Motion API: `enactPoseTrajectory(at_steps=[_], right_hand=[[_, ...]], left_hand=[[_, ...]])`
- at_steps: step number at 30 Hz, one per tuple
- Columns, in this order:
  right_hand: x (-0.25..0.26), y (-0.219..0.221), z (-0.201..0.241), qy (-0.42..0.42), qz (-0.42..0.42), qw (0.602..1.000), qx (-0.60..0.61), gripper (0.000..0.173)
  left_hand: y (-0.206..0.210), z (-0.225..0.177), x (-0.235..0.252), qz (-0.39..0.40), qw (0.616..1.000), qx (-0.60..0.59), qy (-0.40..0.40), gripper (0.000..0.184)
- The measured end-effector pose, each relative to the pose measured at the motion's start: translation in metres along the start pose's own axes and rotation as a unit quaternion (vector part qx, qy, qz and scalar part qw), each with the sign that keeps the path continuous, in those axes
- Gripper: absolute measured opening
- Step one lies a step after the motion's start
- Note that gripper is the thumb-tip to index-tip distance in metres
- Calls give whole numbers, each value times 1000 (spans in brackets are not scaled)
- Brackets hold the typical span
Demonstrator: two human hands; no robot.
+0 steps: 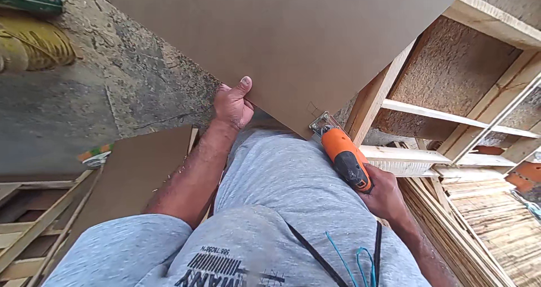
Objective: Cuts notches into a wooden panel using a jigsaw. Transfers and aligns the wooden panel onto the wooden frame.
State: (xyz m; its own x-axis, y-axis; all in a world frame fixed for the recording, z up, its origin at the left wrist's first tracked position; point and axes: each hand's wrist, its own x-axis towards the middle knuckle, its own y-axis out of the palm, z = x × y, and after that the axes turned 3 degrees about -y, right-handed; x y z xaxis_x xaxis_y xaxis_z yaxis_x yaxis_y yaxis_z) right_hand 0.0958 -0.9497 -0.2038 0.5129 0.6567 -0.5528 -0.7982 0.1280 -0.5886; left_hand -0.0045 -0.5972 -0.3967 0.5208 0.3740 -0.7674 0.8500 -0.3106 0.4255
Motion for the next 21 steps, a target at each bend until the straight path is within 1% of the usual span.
enactPoseTrajectory(at_steps=[10, 21], right_hand=[[6, 2, 2, -14, -4, 1000, -17, 41], [13, 8, 10, -18, -24, 999, -17, 41]], left_hand=[[2, -1, -3, -4, 1000, 14, 0, 38], [2, -3, -5, 0, 1000, 22, -9, 33]])
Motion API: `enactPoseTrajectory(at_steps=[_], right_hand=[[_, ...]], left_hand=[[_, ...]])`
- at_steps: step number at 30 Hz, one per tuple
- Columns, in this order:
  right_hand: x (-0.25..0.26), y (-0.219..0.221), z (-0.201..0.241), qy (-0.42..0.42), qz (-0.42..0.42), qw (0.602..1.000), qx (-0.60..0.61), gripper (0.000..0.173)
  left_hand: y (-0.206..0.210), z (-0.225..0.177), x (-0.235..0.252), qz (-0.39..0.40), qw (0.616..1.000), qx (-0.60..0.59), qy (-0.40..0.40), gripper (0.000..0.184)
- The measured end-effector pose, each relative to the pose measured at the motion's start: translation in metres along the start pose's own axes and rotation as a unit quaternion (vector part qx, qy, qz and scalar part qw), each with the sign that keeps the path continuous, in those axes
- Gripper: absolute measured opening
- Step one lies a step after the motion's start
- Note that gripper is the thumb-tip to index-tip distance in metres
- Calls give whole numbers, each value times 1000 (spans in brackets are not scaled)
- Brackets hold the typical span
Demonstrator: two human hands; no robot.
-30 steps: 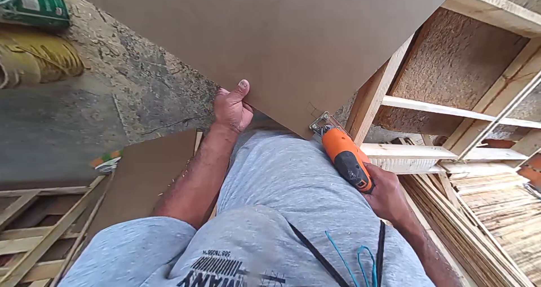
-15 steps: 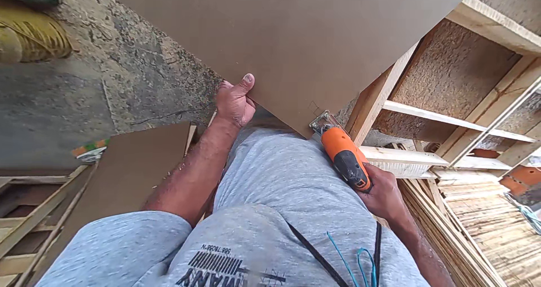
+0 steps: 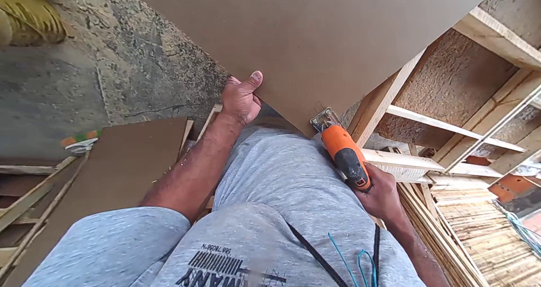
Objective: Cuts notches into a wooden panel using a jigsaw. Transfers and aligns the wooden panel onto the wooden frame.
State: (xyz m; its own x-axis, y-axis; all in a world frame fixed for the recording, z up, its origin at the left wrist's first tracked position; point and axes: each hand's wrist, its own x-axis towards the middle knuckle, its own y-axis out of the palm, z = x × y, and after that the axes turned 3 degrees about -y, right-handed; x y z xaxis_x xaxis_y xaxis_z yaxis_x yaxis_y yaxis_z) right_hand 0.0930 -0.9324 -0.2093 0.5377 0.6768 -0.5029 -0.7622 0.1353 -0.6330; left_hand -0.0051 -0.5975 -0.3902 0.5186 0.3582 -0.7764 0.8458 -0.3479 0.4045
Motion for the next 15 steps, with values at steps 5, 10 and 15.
enactPoseTrajectory(at_steps=[5, 10, 15], right_hand=[[5, 3, 5, -2, -12, 1000, 0, 39], [11, 7, 12, -7, -21, 1000, 8, 37], [16, 9, 16, -13, -30, 999, 10, 38]], left_hand=[[-1, 0, 1, 2, 1000, 1, -8, 33], [-2, -1, 1, 10, 1000, -5, -10, 30], [-1, -1, 3, 11, 1000, -7, -12, 30]])
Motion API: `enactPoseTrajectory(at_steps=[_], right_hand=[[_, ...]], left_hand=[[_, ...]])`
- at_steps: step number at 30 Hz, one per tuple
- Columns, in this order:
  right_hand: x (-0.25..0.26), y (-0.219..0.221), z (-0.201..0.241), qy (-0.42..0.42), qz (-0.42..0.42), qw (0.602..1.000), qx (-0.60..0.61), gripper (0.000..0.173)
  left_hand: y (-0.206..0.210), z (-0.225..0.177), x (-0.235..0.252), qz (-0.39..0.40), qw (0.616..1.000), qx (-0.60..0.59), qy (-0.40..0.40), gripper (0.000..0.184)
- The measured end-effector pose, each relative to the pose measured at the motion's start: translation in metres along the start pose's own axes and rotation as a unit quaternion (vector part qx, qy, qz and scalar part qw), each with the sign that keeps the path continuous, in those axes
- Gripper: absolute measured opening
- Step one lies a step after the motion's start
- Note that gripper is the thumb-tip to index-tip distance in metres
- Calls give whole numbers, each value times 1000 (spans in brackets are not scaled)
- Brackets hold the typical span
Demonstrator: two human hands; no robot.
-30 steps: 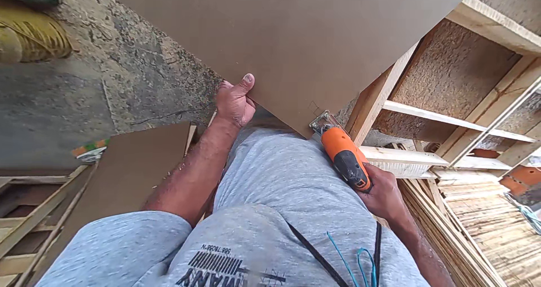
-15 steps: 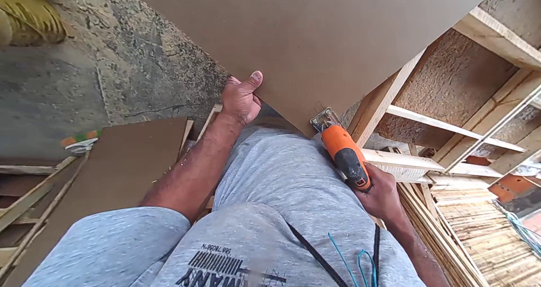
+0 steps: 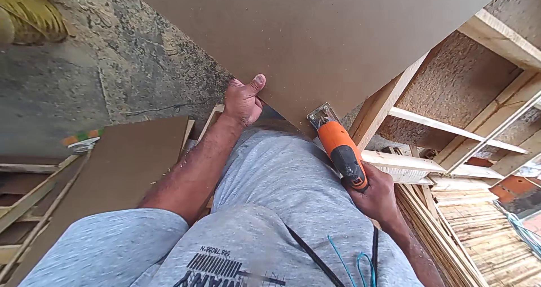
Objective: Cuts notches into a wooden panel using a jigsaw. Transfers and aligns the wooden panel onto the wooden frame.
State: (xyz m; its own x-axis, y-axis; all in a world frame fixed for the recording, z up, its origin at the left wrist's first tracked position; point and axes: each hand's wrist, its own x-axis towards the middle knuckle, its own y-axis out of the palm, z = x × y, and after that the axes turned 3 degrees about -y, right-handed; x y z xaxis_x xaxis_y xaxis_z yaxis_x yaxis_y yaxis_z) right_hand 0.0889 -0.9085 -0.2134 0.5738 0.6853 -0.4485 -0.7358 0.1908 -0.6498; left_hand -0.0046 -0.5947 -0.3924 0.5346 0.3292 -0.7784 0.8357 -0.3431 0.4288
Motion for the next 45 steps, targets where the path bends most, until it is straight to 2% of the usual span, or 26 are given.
enactPoseTrajectory(at_steps=[12, 17, 22, 26, 32, 45], right_hand=[[14, 5, 12, -2, -12, 1000, 7, 36], [15, -5, 17, 19, 23, 1000, -3, 38], [-21, -41, 16, -7, 16, 999, 34, 43], [-48, -63, 11, 10, -1, 999, 45, 42], [-37, -55, -13, 24, 15, 1000, 7, 38], [-23, -36, -25, 18, 36, 999, 0, 41]], left_hand=[[3, -2, -1, -9, 1000, 4, -12, 30], [2, 2, 3, -32, 999, 20, -5, 31], [-1, 6, 12, -46, 999, 16, 2, 33], [-2, 4, 11, -37, 999, 19, 4, 35], [-1, 3, 8, -24, 999, 20, 12, 38], [-1, 2, 6, -19, 1000, 19, 14, 37]])
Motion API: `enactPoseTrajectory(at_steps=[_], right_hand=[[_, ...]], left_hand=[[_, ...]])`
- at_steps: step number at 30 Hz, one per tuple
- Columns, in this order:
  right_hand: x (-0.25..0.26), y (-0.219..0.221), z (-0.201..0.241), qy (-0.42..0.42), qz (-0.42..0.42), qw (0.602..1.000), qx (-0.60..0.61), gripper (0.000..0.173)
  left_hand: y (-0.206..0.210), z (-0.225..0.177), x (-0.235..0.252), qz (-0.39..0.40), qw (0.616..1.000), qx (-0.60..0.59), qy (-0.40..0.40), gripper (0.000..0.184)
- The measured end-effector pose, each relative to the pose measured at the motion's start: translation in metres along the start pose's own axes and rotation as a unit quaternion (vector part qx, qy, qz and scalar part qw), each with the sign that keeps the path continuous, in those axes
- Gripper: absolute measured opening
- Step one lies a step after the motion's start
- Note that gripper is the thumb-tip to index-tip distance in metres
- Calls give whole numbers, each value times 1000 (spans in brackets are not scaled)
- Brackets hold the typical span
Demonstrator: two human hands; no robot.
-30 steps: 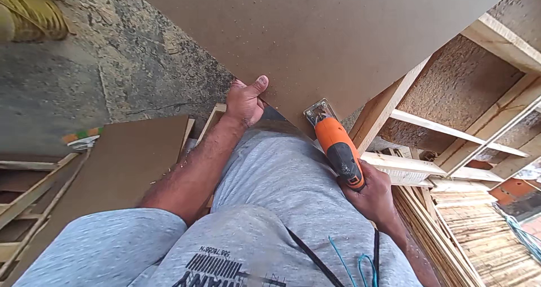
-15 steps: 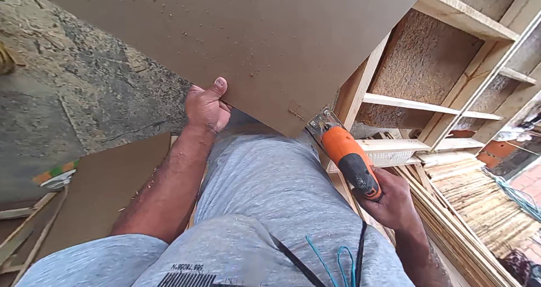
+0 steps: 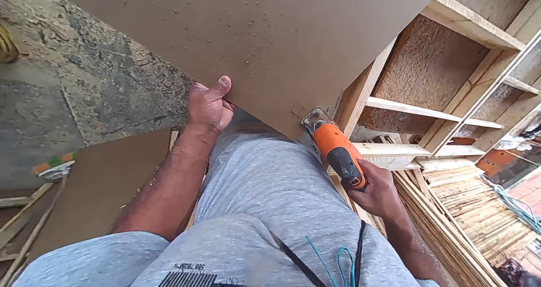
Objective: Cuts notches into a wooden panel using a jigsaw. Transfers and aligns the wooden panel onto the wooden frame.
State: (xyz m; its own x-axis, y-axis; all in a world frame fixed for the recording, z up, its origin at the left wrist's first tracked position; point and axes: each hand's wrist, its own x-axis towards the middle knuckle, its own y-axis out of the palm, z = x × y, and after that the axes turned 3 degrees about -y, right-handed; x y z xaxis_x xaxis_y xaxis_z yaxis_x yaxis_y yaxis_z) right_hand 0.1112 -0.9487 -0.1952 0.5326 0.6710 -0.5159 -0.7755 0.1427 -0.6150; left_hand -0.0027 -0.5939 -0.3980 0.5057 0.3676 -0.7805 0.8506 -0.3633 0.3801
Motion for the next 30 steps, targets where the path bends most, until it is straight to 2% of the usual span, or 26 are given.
enactPoseTrajectory(at_steps=[19, 30], right_hand=[[13, -2, -1, -8, 4, 1000, -18, 38], [23, 0, 7, -17, -6, 1000, -21, 38]], left_hand=[[3, -3, -1, -5, 1000, -4, -2, 37], [4, -4, -3, -9, 1000, 6, -7, 32]])
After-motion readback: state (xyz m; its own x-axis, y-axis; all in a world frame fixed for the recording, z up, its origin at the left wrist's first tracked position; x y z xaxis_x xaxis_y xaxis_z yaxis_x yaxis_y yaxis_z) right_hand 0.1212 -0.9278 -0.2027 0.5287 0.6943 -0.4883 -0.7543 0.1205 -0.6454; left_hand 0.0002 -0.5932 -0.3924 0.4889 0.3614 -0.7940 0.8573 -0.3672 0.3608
